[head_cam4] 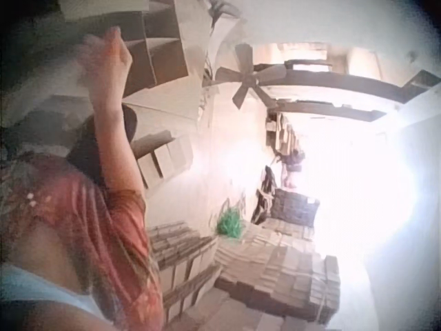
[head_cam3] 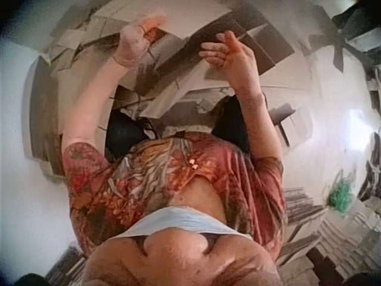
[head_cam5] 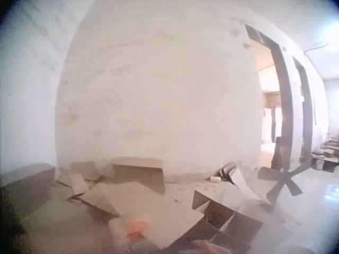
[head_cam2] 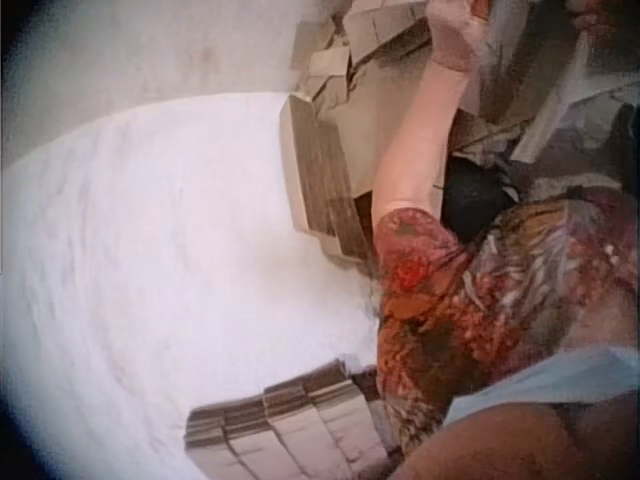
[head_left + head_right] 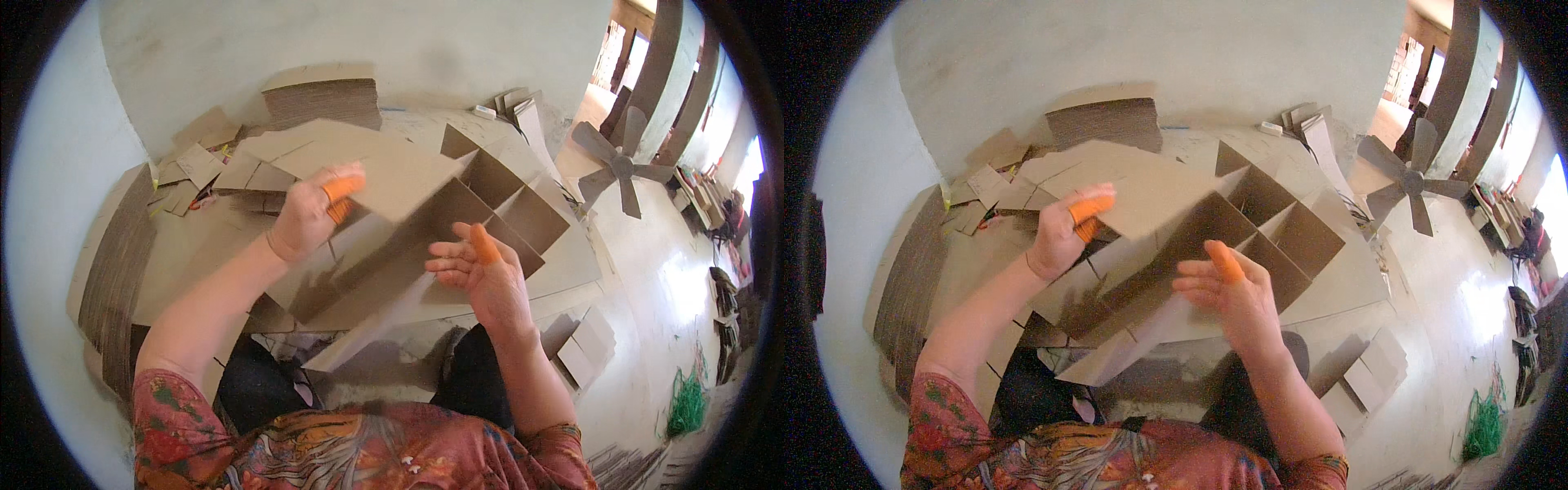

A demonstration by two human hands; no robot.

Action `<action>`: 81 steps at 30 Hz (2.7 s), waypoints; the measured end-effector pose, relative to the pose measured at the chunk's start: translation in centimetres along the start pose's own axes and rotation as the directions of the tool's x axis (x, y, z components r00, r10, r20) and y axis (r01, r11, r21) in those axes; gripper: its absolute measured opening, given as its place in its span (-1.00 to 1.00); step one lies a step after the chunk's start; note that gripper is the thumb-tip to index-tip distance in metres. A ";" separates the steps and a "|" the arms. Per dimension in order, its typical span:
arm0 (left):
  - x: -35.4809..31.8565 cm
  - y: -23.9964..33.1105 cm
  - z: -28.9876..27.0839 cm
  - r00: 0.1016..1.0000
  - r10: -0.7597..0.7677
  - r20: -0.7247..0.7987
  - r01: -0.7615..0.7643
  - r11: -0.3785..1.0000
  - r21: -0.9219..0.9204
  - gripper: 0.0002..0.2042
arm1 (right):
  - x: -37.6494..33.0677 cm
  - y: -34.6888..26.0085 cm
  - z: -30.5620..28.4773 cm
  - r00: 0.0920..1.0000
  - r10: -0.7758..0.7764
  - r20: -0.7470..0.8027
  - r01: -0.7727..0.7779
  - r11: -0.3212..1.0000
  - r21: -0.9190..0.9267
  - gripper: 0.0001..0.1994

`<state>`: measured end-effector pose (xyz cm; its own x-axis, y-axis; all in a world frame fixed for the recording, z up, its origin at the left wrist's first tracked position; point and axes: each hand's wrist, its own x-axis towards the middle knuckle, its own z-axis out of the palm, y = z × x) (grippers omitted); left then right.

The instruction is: The person sits on the floor and folds flat cardboard sheets into compartmentalized boxes by hand. They repeatedly pick up sheets, fold along pre-cut lines, and stack the finished boxes nearby.

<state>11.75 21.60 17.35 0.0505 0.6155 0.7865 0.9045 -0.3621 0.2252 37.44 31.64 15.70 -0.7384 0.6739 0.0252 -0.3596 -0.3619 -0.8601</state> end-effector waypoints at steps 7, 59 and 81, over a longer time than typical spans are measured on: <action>-1.1 -5.8 -1.4 0.997 -0.060 -0.056 0.074 0.952 0.297 -0.73 | 0.3 0.8 -0.2 0.998 0.061 0.024 -0.064 0.987 0.146 -0.61; -15.2 10.5 -3.0 0.436 -0.895 -0.096 0.876 0.446 -0.183 -0.87 | -5.9 0.4 -5.7 0.852 -0.516 -0.087 0.287 0.600 -0.747 -0.91; -16.0 9.7 -1.3 0.539 -0.769 -0.343 0.795 0.600 -0.094 -0.89 | -6.3 2.2 -7.7 0.892 -0.445 -0.083 0.257 0.648 -0.717 -0.76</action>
<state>19.13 7.34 7.71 -0.8135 0.3701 0.4486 0.5428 0.2062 0.8142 45.72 31.54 9.78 -0.4511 0.8153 0.3630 -0.0140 0.4002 -0.9163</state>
